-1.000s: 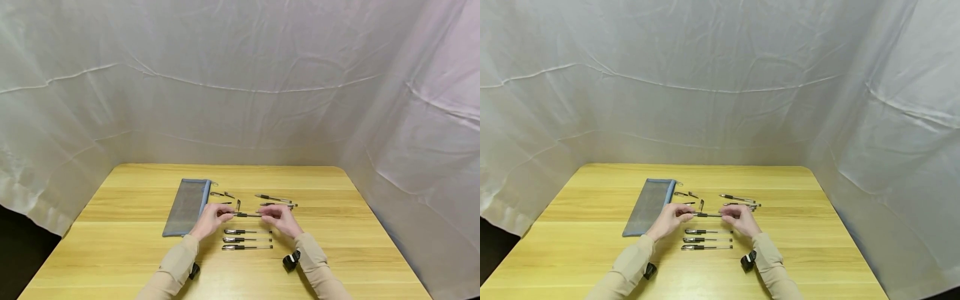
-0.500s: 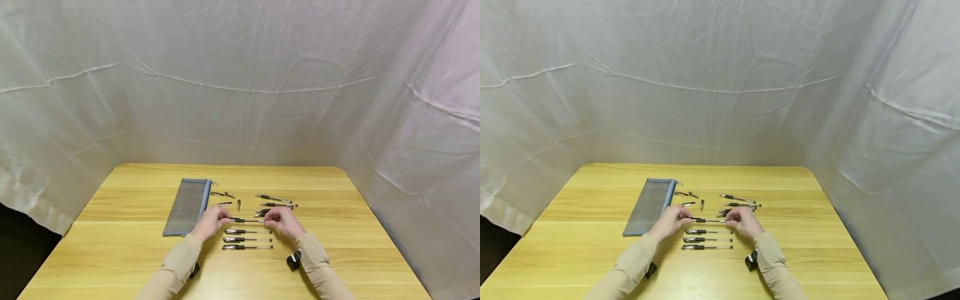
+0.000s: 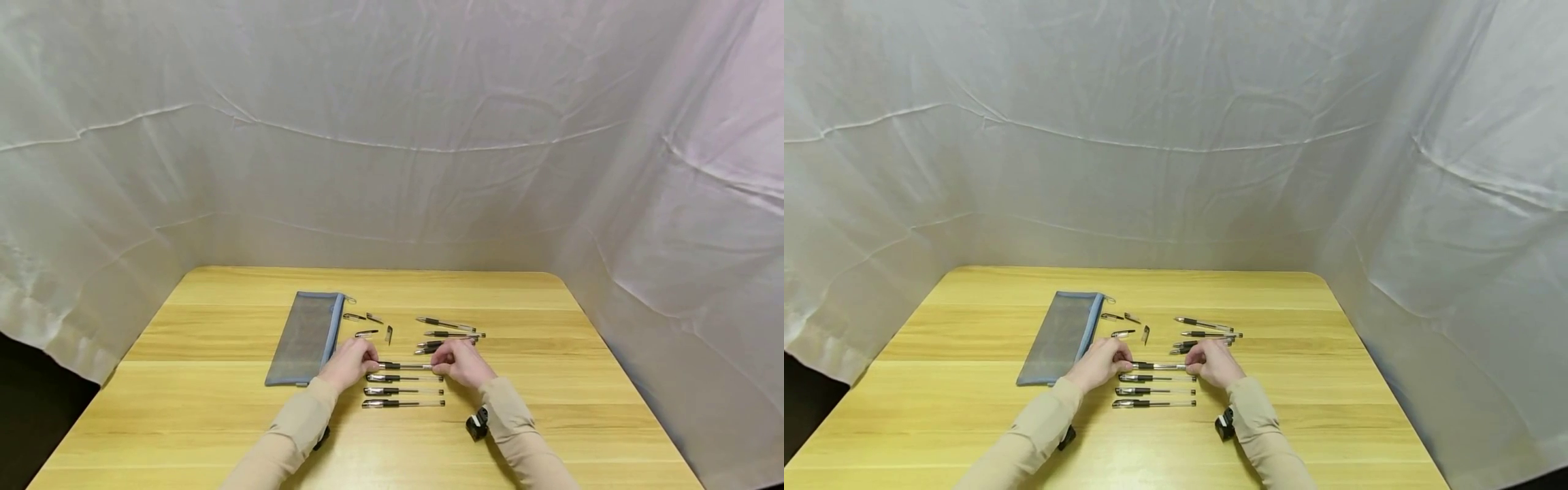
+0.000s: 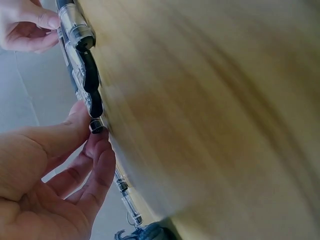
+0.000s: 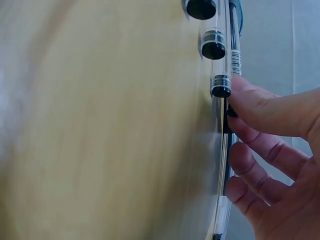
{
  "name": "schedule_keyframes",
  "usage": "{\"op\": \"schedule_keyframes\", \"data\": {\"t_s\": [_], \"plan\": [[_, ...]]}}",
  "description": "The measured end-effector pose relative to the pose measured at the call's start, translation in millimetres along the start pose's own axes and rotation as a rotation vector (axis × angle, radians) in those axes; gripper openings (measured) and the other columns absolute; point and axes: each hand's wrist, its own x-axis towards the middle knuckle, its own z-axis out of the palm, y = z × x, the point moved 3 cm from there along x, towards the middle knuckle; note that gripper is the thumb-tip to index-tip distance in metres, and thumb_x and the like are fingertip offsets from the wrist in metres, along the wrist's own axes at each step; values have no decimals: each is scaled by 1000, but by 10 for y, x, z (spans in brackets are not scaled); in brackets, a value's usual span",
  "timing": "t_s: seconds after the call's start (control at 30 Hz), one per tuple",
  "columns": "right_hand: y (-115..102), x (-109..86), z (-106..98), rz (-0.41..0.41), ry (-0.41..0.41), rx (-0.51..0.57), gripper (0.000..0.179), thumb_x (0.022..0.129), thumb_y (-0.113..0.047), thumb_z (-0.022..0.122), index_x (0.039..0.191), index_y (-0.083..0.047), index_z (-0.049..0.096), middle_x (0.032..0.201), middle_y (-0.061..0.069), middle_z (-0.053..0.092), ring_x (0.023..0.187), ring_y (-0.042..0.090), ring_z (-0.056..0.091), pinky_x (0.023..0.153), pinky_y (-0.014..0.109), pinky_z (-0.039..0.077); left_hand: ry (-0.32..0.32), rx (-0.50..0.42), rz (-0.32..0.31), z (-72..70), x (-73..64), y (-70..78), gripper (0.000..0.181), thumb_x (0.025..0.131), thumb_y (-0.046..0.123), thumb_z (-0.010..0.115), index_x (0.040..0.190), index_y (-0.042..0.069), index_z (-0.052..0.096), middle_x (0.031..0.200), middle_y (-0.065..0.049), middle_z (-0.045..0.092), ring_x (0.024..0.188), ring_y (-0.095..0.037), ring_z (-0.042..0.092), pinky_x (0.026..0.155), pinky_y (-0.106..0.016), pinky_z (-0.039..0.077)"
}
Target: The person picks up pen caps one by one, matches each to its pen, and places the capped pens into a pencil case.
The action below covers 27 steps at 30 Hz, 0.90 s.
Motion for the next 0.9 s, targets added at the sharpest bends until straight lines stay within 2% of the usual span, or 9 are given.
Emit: {"op": "schedule_keyframes", "data": {"t_s": [0.2, 0.53, 0.73, 0.9], "plan": [[16, 3, 21, 6, -1, -9, 9, 80, -6, 81, 84, -11, 75, 82, -2, 68, 75, 7, 54, 69, 20, 45, 7, 14, 3, 3, 7, -3, 6, 86, 13, 77, 81, 11, 74, 81, 0, 69, 81, -14, 55, 76, -32, 51], [10, -3, 55, 33, 1, -29, 12, 79, -6, 81, 83, -15, 75, 83, -5, 68, 76, 5, 54, 71, 21, 47, 7, 19, 30, 4, 7, -9, 6, 85, 11, 78, 81, 8, 74, 80, -2, 71, 75, -13, 61, 70, -27, 54], [84, -31, 4, 3, 9, 74, 10, 82, -8, 79, 91, -10, 76, 89, 2, 71, 79, 8, 57, 72, 20, 48, 44, -29, 12, -56, -36, -37, 11, 89, 13, 76, 93, 3, 75, 93, -9, 74, 85, -21, 67, 77, -37, 58], [243, -71, -113, 85, 86, 154, 13, 84, -8, 78, 97, -6, 76, 96, 8, 72, 83, 11, 59, 73, 20, 48, 95, -10, -5, -103, -84, -80, 15, 91, 16, 74, 98, 3, 76, 95, -9, 72, 87, -21, 65, 80, -41, 56]]}}
